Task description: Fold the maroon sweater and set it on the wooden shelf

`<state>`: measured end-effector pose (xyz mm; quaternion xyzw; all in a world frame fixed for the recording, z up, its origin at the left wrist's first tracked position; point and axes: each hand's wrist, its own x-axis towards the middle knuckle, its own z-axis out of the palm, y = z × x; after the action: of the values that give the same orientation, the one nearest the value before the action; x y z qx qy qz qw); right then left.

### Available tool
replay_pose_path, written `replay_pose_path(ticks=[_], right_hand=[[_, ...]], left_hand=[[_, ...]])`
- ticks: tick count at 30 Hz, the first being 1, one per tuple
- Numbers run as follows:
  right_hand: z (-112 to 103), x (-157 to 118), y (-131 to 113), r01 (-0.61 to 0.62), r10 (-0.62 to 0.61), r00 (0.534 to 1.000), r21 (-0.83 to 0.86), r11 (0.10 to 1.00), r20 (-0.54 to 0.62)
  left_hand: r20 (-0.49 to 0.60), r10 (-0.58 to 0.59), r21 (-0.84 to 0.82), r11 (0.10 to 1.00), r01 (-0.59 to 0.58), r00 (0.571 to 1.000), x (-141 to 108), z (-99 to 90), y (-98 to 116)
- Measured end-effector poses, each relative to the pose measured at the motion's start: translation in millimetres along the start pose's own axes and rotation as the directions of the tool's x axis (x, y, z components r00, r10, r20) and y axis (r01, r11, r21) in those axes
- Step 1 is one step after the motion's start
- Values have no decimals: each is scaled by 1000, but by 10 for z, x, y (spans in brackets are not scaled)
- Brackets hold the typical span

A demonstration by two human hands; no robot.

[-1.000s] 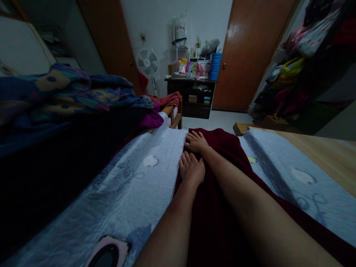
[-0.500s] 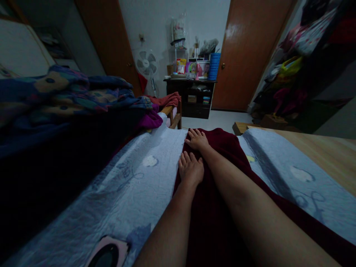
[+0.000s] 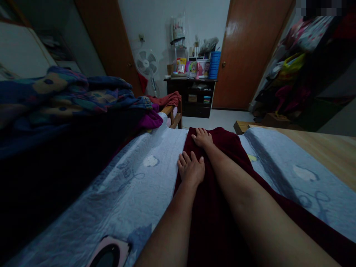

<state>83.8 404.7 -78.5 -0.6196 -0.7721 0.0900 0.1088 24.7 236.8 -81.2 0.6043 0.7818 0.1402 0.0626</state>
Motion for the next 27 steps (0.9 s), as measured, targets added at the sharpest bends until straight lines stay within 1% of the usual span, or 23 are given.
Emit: replay_pose_path(ticks=[5,9,12,15,18,20,23,27], right_hand=[[11,-17,88,-37,38,999,46,998,-12],[-38,-90,152,-82,80,995,19,996,61],[-159,-195,205,-68,70,992,-25,997,102],[-350,-366,277,-23,27,995,-50,998,92],[-588,-636,382,76,-76,997,-70,995,11],[-754,-880,478,101,-104,994,-81,992,-32],[-989,-1329,661,31,-34,999,-100,995,-24],[-1218,-2013,919,-88,90,993,-34,996,75]], left_hand=[[18,79,-25,997,-78,997,19,6,-14],[17,122,-45,992,-121,992,36,19,-24],[9,126,-44,991,-126,992,34,19,-25],[-12,128,-39,991,-129,992,19,8,-26],[-26,128,-45,991,-129,991,1,-3,-26],[-38,129,-50,990,-130,991,-7,-9,-24],[-72,117,-59,991,-122,990,-10,-17,-18],[-112,94,-107,989,-106,989,-7,-32,-15]])
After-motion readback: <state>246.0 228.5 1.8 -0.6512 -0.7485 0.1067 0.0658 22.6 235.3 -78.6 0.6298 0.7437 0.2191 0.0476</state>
